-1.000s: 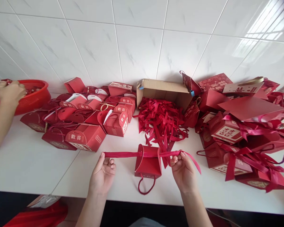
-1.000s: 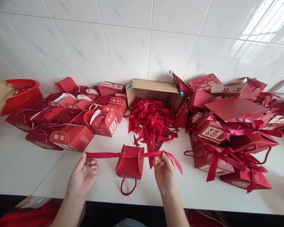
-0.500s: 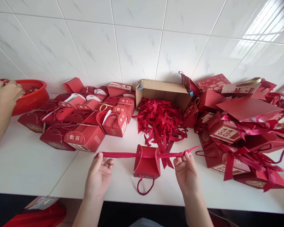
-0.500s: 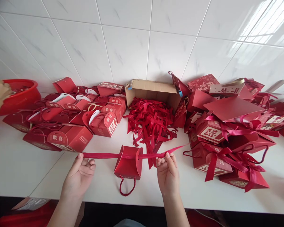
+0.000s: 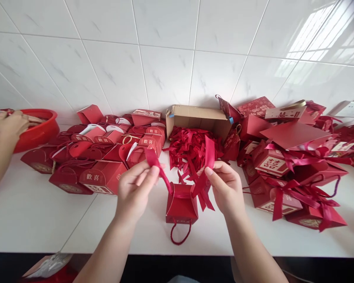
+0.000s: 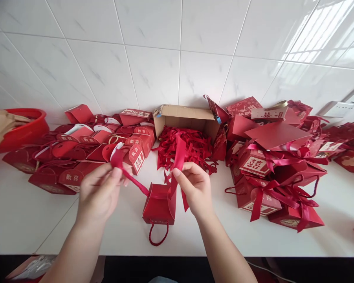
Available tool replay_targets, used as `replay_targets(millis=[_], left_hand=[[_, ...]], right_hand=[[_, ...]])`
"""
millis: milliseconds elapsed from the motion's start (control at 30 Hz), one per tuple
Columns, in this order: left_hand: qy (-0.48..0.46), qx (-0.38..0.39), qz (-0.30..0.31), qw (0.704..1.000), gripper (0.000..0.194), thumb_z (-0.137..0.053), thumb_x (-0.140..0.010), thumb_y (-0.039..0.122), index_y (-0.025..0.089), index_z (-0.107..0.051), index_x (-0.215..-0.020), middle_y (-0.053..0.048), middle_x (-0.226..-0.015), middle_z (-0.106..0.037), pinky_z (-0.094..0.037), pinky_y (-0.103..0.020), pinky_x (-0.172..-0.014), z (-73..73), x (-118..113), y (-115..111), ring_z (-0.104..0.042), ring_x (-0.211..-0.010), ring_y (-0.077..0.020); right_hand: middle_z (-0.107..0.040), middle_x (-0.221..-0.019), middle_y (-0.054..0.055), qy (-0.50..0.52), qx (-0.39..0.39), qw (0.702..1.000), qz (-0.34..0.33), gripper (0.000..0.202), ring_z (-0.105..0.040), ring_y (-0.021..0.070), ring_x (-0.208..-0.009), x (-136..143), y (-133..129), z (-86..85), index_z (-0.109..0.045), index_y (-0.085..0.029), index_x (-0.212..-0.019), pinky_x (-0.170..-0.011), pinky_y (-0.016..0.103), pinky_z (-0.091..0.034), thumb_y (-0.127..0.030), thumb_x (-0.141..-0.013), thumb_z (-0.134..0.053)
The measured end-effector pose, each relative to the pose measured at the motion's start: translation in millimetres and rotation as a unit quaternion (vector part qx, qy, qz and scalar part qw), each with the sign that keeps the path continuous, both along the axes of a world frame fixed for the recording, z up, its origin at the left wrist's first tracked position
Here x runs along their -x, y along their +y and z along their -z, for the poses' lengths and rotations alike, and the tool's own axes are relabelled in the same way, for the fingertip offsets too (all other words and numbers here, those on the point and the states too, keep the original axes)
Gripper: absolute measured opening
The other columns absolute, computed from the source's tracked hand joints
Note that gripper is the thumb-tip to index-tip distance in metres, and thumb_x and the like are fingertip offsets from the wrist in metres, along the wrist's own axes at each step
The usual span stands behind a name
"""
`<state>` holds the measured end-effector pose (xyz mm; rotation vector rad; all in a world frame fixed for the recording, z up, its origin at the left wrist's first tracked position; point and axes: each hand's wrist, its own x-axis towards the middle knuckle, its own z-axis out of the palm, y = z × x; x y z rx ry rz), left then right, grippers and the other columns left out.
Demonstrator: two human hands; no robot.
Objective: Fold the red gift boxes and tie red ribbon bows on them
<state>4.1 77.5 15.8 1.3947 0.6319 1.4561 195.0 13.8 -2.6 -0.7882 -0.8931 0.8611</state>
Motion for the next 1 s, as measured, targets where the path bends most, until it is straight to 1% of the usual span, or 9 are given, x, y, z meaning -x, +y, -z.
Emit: replay_targets(millis=[133, 367, 500, 567, 633, 733, 833, 900, 1000], left_hand=[[0.049, -0.037, 0.044, 0.997, 0.011, -0.072, -0.082, 0.032, 0.023, -0.073, -0.089, 0.001, -0.070, -0.064, -0.045, -0.023, -0.059, -8.0, -17.5, -3.4, -0.058, -0.067, -0.0126], [0.079, -0.073, 0.055, 0.993, 0.014, -0.065, -0.088, 0.034, 0.022, -0.070, -0.082, 0.000, -0.074, -0.065, -0.049, -0.026, -0.070, -18.8, -26.1, -5.0, -0.060, -0.070, -0.0143], [0.132, -0.095, 0.087, 0.983, 0.012, -0.061, -0.090, 0.030, 0.022, -0.068, -0.084, -0.001, -0.080, -0.069, -0.051, -0.028, -0.073, -24.4, -27.7, -7.0, -0.064, -0.077, -0.0165], [0.178, -0.122, 0.111, 0.970, 0.012, -0.059, -0.091, 0.028, 0.022, -0.068, -0.085, 0.000, -0.081, -0.070, -0.050, -0.027, -0.070, -27.7, -27.6, -7.1, -0.064, -0.076, -0.0158], [0.224, -0.144, 0.126, 0.956, 0.014, -0.057, -0.091, 0.026, 0.021, -0.067, -0.083, 0.000, -0.079, -0.069, -0.049, -0.026, -0.067, -30.9, -26.5, -6.8, -0.062, -0.072, -0.0143], [0.267, -0.154, 0.130, 0.942, 0.016, -0.056, -0.092, 0.026, 0.020, -0.065, -0.080, 0.002, -0.072, -0.065, -0.046, -0.024, -0.062, -33.7, -24.3, -6.8, -0.058, -0.065, -0.0124], [0.288, -0.149, 0.123, 0.938, 0.014, -0.056, -0.092, 0.026, 0.019, -0.066, -0.084, 0.000, -0.077, -0.067, -0.047, -0.025, -0.067, -33.2, -22.7, -6.9, -0.060, -0.072, -0.0140], [0.298, -0.121, 0.134, 0.937, 0.016, -0.054, -0.093, 0.028, 0.019, -0.066, -0.087, -0.001, -0.080, -0.066, -0.047, -0.026, -0.069, -31.5, -21.5, -5.4, -0.061, -0.075, -0.0149], [0.299, -0.035, 0.198, 0.933, 0.025, -0.052, -0.093, 0.035, 0.018, -0.062, -0.077, 0.000, -0.072, -0.062, -0.044, -0.025, -0.064, -27.5, -18.0, 0.5, -0.058, -0.069, -0.0139]], right_hand=[[-0.070, -0.077, -0.002, -0.030, -0.031, 0.999, -0.012, 0.004, -0.066, 0.0123, -0.072, 9.4, 6.4, -9.4, -0.069, -0.023, -0.085, -0.070, 0.024, -0.054, -0.025, -0.085, -0.072], [-0.072, -0.076, -0.001, -0.065, -0.049, 0.997, 0.006, 0.003, -0.068, 0.0128, -0.074, 9.8, 9.6, -16.5, -0.067, -0.023, -0.086, -0.071, 0.024, -0.054, -0.024, -0.089, -0.068], [-0.066, -0.070, -0.002, -0.120, -0.043, 0.992, -0.015, 0.004, -0.063, 0.0109, -0.060, 8.5, 11.9, -26.2, -0.067, -0.023, -0.091, -0.060, 0.023, -0.052, -0.023, -0.091, -0.063], [-0.064, -0.074, -0.001, -0.194, -0.061, 0.979, -0.011, 0.010, -0.060, 0.0108, -0.060, 7.0, 11.2, -29.5, -0.068, -0.022, -0.093, -0.059, 0.024, -0.049, -0.023, -0.093, -0.057], [-0.064, -0.081, 0.002, -0.270, -0.105, 0.957, -0.004, 0.017, -0.060, 0.0139, -0.071, 5.5, 9.5, -29.9, -0.069, -0.022, -0.093, -0.066, 0.028, -0.050, -0.026, -0.095, -0.053], [-0.064, -0.089, 0.005, -0.308, -0.151, 0.939, -0.008, 0.016, -0.059, 0.0186, -0.083, 5.2, 8.0, -26.3, -0.069, -0.023, -0.095, -0.073, 0.032, -0.050, -0.032, -0.093, -0.056], [-0.064, -0.088, 0.005, -0.283, -0.138, 0.949, 0.006, 0.010, -0.060, 0.0176, -0.079, 7.2, 9.3, -22.6, -0.070, -0.024, -0.094, -0.069, 0.031, -0.051, -0.028, -0.091, -0.062], [-0.065, -0.086, 0.004, -0.269, -0.144, 0.952, 0.004, 0.012, -0.061, 0.0164, -0.076, 7.1, 10.4, -22.3, -0.070, -0.024, -0.093, -0.067, 0.030, -0.051, -0.022, -0.093, -0.059], [-0.068, -0.085, 0.004, -0.338, -0.178, 0.924, -0.009, 0.017, -0.063, 0.0162, -0.077, 0.7, 9.2, -24.6, -0.069, -0.024, -0.098, -0.070, 0.031, -0.050, -0.017, -0.095, -0.054]])
